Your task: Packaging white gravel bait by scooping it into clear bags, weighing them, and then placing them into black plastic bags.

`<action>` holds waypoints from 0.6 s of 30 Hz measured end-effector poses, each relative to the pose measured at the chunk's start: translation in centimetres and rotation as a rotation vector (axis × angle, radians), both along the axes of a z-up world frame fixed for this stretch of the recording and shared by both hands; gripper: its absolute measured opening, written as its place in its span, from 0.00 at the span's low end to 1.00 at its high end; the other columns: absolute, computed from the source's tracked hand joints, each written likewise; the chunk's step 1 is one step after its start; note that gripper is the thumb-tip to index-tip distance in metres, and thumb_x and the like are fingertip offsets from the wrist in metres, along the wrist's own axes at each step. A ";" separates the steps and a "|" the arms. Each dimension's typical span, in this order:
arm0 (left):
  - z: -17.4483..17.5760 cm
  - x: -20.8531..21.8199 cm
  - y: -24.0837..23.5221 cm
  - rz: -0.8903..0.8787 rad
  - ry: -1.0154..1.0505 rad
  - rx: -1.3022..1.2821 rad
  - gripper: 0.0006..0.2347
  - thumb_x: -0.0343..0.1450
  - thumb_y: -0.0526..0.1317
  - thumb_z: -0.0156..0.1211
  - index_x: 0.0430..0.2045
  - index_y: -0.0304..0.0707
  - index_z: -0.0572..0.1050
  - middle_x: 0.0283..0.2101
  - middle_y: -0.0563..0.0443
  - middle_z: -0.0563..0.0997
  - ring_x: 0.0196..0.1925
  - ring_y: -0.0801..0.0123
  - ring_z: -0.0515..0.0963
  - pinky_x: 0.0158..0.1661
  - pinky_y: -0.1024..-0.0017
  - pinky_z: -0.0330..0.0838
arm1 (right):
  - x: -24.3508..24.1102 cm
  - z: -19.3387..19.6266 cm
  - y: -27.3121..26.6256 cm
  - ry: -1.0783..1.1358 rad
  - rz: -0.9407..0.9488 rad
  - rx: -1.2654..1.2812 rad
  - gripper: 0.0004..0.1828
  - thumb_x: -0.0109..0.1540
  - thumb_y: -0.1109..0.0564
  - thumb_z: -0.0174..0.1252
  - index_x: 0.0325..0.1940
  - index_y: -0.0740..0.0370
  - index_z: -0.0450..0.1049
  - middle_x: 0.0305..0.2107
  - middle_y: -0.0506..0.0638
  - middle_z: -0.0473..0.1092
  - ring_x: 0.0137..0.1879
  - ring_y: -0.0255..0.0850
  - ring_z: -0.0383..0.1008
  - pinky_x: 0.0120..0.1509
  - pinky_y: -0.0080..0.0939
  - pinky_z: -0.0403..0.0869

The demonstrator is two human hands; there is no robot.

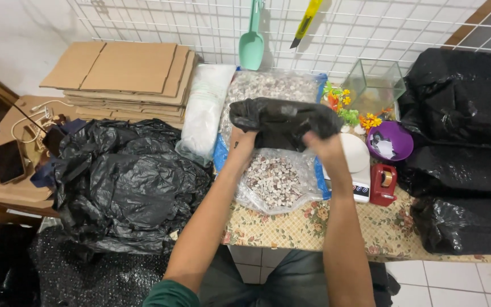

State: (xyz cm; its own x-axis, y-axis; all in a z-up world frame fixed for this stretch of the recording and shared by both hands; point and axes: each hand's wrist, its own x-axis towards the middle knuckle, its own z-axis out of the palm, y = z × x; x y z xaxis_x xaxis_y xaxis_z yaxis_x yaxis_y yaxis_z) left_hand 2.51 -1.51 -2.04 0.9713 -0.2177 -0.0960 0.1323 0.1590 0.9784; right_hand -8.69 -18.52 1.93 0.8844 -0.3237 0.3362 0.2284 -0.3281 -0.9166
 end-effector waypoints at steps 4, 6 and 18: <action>0.5 -1.0 -0.9 -0.046 0.027 -0.229 0.34 0.74 0.46 0.61 0.74 0.40 0.49 0.71 0.33 0.59 0.70 0.44 0.64 0.64 0.48 0.63 | 2.6 -5.2 -1.1 0.276 -0.168 -0.170 0.35 0.49 0.40 0.80 0.54 0.54 0.79 0.46 0.51 0.78 0.55 0.43 0.77 0.63 0.47 0.74; -2.3 0.3 -0.8 -0.075 0.026 -0.382 0.29 0.74 0.47 0.66 0.69 0.45 0.61 0.65 0.41 0.70 0.66 0.54 0.71 0.64 0.54 0.64 | 3.0 -5.2 -1.1 0.249 -0.173 -0.164 0.33 0.49 0.42 0.78 0.53 0.55 0.79 0.45 0.52 0.78 0.55 0.44 0.77 0.63 0.47 0.74; 1.6 -1.1 1.0 0.059 -0.276 -0.479 0.12 0.73 0.44 0.64 0.48 0.42 0.76 0.45 0.54 0.80 0.50 0.76 0.76 0.55 0.72 0.71 | 2.4 -5.8 -2.1 0.114 -0.170 -0.142 0.23 0.50 0.52 0.67 0.48 0.60 0.79 0.40 0.56 0.77 0.52 0.50 0.77 0.60 0.50 0.73</action>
State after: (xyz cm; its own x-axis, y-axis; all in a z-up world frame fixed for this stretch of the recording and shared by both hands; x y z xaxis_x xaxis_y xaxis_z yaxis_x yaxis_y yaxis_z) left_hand 1.43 -0.56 -0.45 0.9582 -0.1186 0.2602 -0.1416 0.5937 0.7922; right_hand -6.33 -20.64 -3.86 0.8560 -0.4282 0.2897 0.0561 -0.4802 -0.8754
